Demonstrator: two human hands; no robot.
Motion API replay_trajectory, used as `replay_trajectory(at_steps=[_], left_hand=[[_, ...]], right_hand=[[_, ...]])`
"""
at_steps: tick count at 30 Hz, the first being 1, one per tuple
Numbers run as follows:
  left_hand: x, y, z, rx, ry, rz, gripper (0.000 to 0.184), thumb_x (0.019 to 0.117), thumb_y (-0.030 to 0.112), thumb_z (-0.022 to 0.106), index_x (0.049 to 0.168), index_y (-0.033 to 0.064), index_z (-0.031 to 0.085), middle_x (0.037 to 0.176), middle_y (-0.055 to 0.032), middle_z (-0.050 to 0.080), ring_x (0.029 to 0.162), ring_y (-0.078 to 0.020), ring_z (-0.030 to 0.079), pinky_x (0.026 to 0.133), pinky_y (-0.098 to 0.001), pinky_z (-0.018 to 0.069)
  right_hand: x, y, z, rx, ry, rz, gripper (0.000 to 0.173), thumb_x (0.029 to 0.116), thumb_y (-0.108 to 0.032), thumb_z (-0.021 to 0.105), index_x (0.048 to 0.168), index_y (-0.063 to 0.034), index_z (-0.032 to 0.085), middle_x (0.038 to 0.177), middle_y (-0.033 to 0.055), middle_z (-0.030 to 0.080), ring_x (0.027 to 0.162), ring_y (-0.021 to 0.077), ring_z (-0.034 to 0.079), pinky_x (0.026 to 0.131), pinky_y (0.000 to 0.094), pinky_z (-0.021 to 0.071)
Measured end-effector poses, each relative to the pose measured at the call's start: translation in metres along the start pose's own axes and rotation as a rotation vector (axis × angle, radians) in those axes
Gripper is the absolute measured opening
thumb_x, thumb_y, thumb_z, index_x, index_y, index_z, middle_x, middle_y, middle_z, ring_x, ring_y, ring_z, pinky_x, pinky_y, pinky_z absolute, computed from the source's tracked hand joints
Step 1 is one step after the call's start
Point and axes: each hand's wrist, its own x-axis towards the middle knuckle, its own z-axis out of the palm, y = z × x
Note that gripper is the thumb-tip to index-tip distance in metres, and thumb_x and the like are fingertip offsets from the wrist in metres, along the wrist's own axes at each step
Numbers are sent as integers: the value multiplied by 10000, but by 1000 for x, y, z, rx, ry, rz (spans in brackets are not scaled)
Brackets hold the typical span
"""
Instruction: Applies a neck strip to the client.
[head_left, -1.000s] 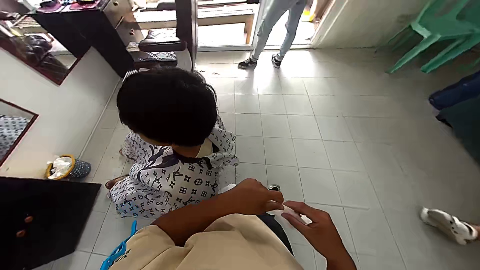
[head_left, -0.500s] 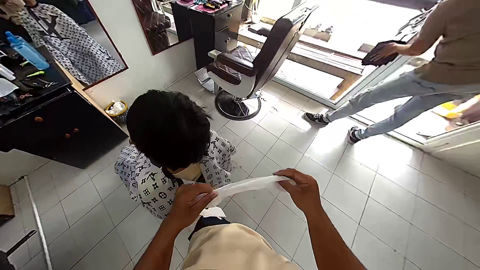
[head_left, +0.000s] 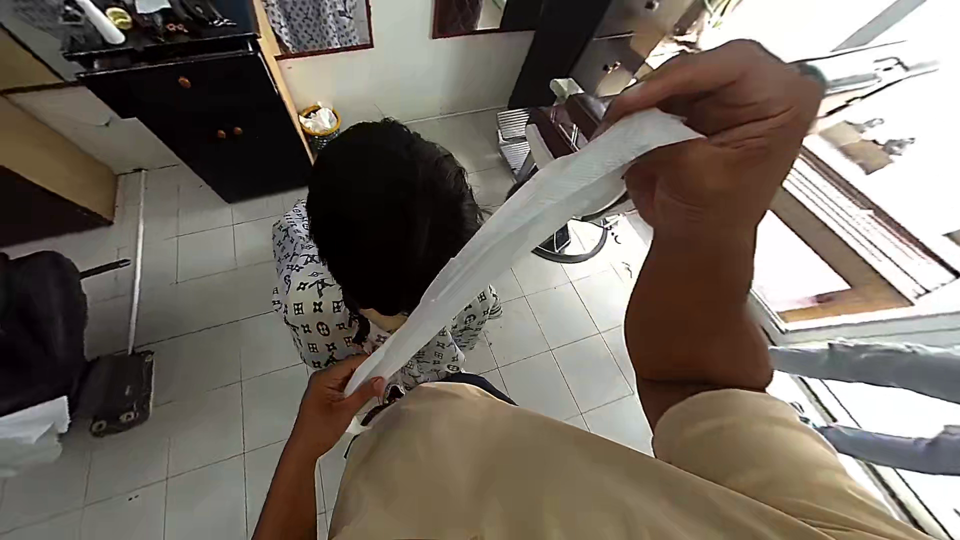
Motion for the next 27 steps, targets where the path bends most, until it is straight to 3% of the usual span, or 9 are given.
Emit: replay_trajectory(at_steps=[2, 4, 8, 14, 18, 20, 23, 25, 27], left_hand=[[-9, 9, -3, -53, 137, 20, 187, 932, 248, 737, 1119, 240, 738, 892, 132, 755, 712, -5, 700, 656, -204, 608], [-15, 19, -6, -20, 269, 75, 199, 949, 255, 712, 1145, 278, 733, 948, 160, 750, 720, 24, 687, 614, -169, 586], [-21, 40, -10, 126, 419, 248, 204, 977, 272, 674, 1166, 295, 746, 1064, 184, 746, 918, 53, 687, 804, -133, 566], [-38, 62, -24, 244, 375, 213, 329, 890, 296, 775, 1216, 308, 730, 1061, 192, 738, 918, 53, 683, 827, -136, 562], [-44, 78, -46, 487, 311, 104, 208, 853, 423, 782, 983, 260, 785, 927, 168, 701, 864, 82, 633, 778, -112, 529], [-44, 84, -67, 506, 287, 192, 129, 860, 420, 769, 959, 338, 777, 960, 199, 678, 909, 85, 618, 805, -105, 517], [-34, 105, -102, 403, 291, 435, 151, 952, 350, 699, 1087, 346, 765, 1102, 174, 710, 1017, 16, 663, 882, -170, 554], [-12, 118, -123, 284, 349, 609, 194, 1002, 378, 624, 1138, 328, 753, 1096, 151, 735, 1000, -2, 680, 880, -201, 554], [25, 138, -136, 177, 433, 702, 185, 970, 401, 658, 1129, 351, 738, 1052, 159, 741, 951, 14, 689, 840, -196, 572]], right_hand=[[3, 11, -21, 19, -17, -24, 247, 908, -123, 758, 1148, -176, 728, 1079, -114, 740, 960, 39, 709, 887, 252, 607], [5, 19, -37, 72, -13, -22, 271, 887, -113, 776, 1145, -186, 734, 1072, -114, 745, 940, 40, 715, 873, 249, 612], [4, 31, -63, 140, -58, -68, 220, 899, -92, 748, 1086, -207, 756, 1064, -110, 741, 950, 48, 706, 872, 252, 602], [-1, 45, -90, 170, -135, -111, 184, 948, -90, 671, 1040, -220, 762, 1113, -87, 735, 1013, 95, 705, 890, 285, 599], [-17, 36, -107, 250, -328, -86, 130, 992, -187, 642, 1081, -250, 714, 1111, -99, 735, 1001, 101, 719, 857, 299, 625], [-21, 28, -114, 298, -410, -56, 132, 1005, -182, 636, 1104, -226, 712, 1080, -76, 752, 979, 108, 735, 826, 292, 638], [-17, 21, -120, 217, -380, -61, 164, 1014, -168, 628, 1127, -234, 727, 1056, -100, 753, 943, 60, 731, 788, 250, 632], [-3, 19, -119, 101, -314, -154, 167, 1004, -160, 647, 1119, -236, 742, 1062, -110, 750, 966, 56, 723, 824, 252, 625], [17, 21, -110, 7, -207, -257, 146, 983, -144, 670, 1074, -212, 762, 1089, -92, 745, 1002, 76, 714, 868, 275, 618]])
